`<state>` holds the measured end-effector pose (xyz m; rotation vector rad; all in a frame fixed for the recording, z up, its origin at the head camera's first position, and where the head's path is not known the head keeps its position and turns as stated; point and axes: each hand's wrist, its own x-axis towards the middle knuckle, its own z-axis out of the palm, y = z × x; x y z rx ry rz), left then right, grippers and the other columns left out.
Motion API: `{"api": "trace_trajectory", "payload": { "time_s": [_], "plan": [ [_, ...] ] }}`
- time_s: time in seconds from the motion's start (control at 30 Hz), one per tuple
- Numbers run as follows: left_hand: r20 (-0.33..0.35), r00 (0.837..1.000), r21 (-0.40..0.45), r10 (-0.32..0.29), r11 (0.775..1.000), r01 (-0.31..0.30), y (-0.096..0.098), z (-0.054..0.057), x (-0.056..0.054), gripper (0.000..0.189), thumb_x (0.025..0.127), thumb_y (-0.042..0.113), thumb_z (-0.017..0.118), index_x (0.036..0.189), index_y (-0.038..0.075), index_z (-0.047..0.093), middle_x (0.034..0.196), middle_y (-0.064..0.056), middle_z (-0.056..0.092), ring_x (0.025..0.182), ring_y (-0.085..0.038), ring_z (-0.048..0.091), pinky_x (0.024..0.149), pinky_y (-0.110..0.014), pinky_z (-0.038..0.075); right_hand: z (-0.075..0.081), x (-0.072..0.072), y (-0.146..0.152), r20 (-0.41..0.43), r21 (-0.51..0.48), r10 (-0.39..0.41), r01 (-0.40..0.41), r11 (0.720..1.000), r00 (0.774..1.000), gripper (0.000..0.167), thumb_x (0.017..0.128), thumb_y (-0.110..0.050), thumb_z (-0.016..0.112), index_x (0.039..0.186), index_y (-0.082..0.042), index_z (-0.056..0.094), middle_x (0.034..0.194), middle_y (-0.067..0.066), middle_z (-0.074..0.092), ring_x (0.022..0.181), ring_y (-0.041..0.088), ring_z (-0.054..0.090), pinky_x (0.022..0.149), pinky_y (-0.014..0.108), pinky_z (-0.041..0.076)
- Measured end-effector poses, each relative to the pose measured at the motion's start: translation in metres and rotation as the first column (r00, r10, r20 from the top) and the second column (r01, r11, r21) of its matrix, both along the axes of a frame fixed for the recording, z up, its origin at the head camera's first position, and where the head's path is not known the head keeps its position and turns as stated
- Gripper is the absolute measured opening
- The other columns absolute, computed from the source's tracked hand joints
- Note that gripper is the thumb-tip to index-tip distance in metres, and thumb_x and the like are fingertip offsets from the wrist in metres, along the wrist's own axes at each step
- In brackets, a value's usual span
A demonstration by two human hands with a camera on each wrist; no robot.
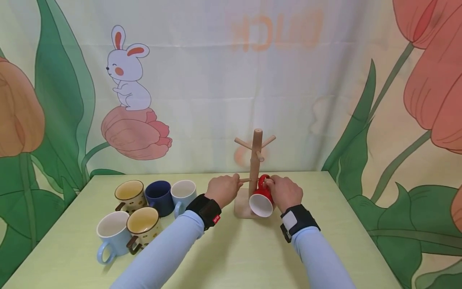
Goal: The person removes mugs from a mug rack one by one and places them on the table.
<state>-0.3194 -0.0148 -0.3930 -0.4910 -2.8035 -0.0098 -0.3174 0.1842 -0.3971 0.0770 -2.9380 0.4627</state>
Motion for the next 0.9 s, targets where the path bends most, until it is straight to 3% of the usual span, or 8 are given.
{"api": "trace_trajectory", "payload": {
  "time_s": [0.2,0.37,0.6,0.77,0.9],
  "plan": [
    [0.000,1.000,0.013,0.004,1.000,-0.004,-0.008,-0.006,0.002,0.031,0.100,0.040,0.058,0.095,0.011,0.067,0.066,-0.003,0.060,0.060,-0.019,0.063,0.050,-0.034,0.051,0.000,0.005,0.002,0.041,0.000,-0.045,0.045,0.999,0.998,0.052,0.102,-0.038,0.053,0.139,-0.002,0.054,0.125,0.025,0.062,0.112,0.042,0.060,0.082,0.060,0.052],
    [0.039,0.999,0.010,0.022,1.000,-0.022,-0.020,-0.009,0.012,0.035,0.096,0.044,0.063,0.099,0.009,0.068,0.077,-0.007,0.064,0.070,-0.024,0.067,0.058,-0.038,0.054,0.000,0.014,0.007,0.044,-0.022,-0.039,0.040,0.999,0.998,0.057,0.099,-0.040,0.051,0.137,0.001,0.055,0.125,0.026,0.062,0.110,0.042,0.060,0.082,0.060,0.051],
    [0.141,0.990,0.023,0.015,1.000,-0.019,-0.039,-0.011,0.036,0.040,0.093,0.044,0.067,0.107,0.007,0.069,0.088,-0.011,0.065,0.080,-0.029,0.066,0.065,-0.043,0.055,-0.006,0.026,0.013,-0.009,-0.036,-0.038,0.038,0.999,0.999,0.051,0.096,-0.033,0.051,0.134,0.002,0.057,0.112,0.023,0.063,0.094,0.038,0.063,0.071,0.054,0.054],
    [0.180,0.983,0.032,-0.028,0.999,0.023,-0.050,-0.017,0.058,0.041,0.090,0.044,0.070,0.108,0.007,0.068,0.092,-0.013,0.065,0.083,-0.031,0.065,0.068,-0.045,0.054,-0.016,0.030,0.019,0.007,-0.019,-0.070,0.070,0.997,0.998,0.047,0.096,-0.023,0.052,0.138,-0.001,0.054,0.121,0.028,0.059,0.097,0.042,0.063,0.073,0.057,0.054],
    [0.193,0.980,0.011,-0.050,0.999,0.049,-0.057,-0.024,0.077,0.044,0.086,0.046,0.075,0.106,0.007,0.069,0.090,-0.011,0.064,0.084,-0.029,0.063,0.067,-0.045,0.054,-0.027,0.032,0.023,0.018,0.008,-0.068,0.067,0.998,0.998,0.053,0.093,-0.015,0.058,0.143,-0.003,0.047,0.127,0.030,0.055,0.101,0.045,0.062,0.071,0.058,0.054]
  ]
}}
